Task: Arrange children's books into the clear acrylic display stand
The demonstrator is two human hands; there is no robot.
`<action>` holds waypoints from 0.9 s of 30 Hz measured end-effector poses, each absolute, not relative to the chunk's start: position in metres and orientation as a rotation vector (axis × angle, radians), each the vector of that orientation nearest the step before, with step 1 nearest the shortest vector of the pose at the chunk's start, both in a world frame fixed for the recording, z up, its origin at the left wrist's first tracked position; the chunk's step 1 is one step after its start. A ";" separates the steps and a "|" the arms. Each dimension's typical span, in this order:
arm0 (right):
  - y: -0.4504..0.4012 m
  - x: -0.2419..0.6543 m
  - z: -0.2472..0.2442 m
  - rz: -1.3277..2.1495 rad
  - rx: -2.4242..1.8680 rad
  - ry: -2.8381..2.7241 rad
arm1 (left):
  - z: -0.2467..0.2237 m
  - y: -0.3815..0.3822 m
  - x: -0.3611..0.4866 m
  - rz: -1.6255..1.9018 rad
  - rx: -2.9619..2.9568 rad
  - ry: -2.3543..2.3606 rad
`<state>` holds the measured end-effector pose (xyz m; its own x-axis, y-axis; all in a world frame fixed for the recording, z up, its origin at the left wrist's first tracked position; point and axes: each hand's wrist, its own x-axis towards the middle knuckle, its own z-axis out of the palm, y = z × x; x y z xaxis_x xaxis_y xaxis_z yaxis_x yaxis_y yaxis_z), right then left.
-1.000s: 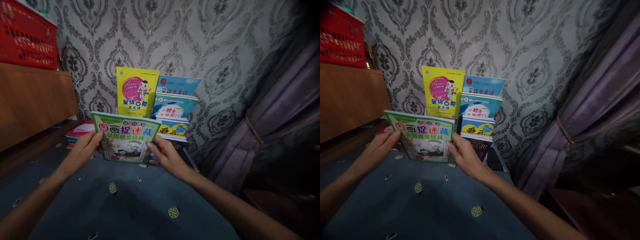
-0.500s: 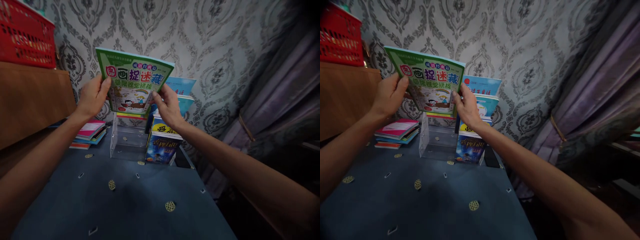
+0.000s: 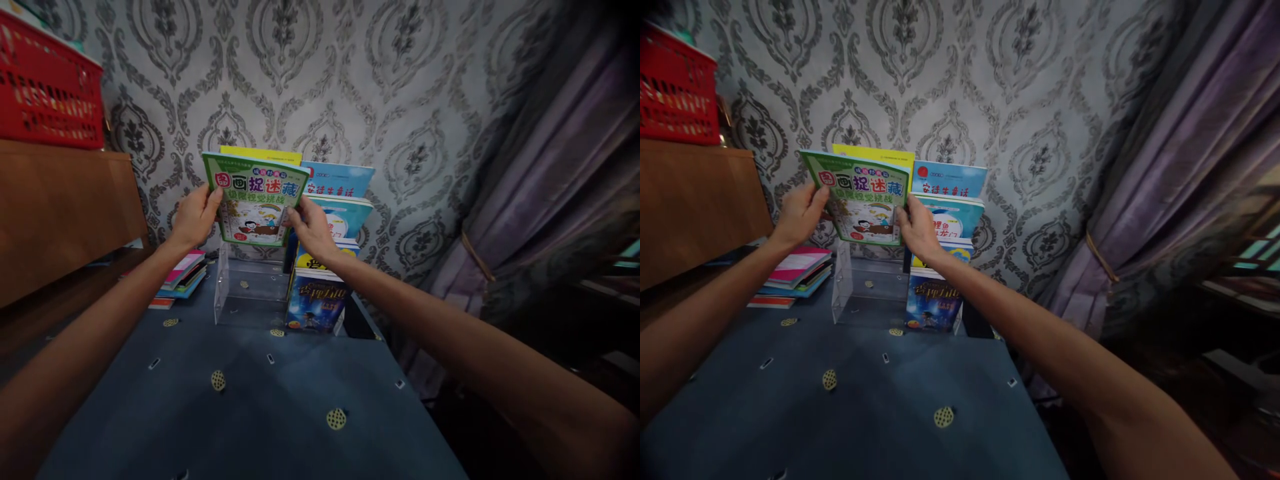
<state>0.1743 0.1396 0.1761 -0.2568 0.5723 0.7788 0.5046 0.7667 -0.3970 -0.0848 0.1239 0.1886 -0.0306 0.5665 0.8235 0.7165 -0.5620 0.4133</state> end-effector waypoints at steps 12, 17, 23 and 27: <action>0.155 0.166 0.163 0.127 -0.938 -1.828 | 0.169 0.144 -0.083 -1.726 -2.185 -1.432; 0.151 0.163 0.164 0.049 -0.998 -1.842 | 0.165 0.150 -0.083 -1.751 -2.193 -1.488; 0.142 0.160 0.162 -0.013 -0.966 -1.878 | 0.158 0.158 -0.083 -1.692 -2.220 -1.609; 0.137 0.155 0.162 -0.012 -0.941 -1.906 | 0.153 0.162 -0.084 -1.665 -2.209 -1.649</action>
